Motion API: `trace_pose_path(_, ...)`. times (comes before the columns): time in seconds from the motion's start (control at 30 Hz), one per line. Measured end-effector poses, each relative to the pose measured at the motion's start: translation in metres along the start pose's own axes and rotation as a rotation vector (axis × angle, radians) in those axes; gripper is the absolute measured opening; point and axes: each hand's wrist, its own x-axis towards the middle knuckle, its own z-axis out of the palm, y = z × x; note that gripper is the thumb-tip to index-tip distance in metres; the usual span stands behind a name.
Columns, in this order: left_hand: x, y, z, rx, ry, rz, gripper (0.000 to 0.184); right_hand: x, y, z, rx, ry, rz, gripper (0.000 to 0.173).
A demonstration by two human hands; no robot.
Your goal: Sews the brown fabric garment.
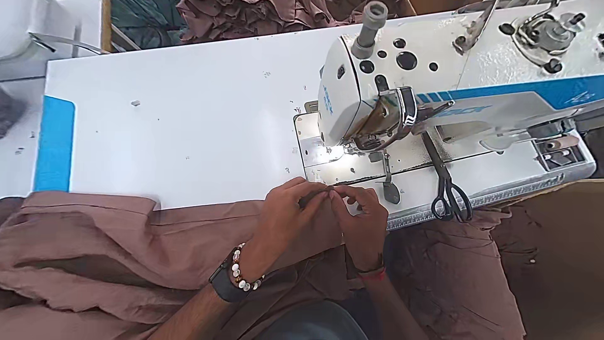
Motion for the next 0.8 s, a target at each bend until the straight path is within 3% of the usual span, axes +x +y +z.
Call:
trace_pose_path(0.17,-0.004,0.004,0.005,0.1,0.084,0.093,0.021,-0.003,0.002,0.007,-0.218,0.128,-0.234,0.009)
trace_pose_path(0.3,-0.001,0.006,0.008,0.139,0.134,0.087,0.02,-0.004,-0.007,0.0,-0.304,0.078,-0.289,0.014)
trace_pose_path(0.47,0.006,0.004,0.009,-0.006,0.085,-0.05,0.02,0.003,-0.006,-0.01,-0.01,-0.113,-0.013,0.022)
trace_pose_path(0.57,0.007,0.005,0.007,-0.048,0.085,-0.032,0.019,0.015,-0.004,-0.017,0.109,-0.231,0.113,0.019)
trace_pose_path(0.8,0.005,0.009,-0.003,0.039,0.015,-0.036,0.022,0.014,-0.01,-0.011,0.085,-0.155,0.166,0.013)
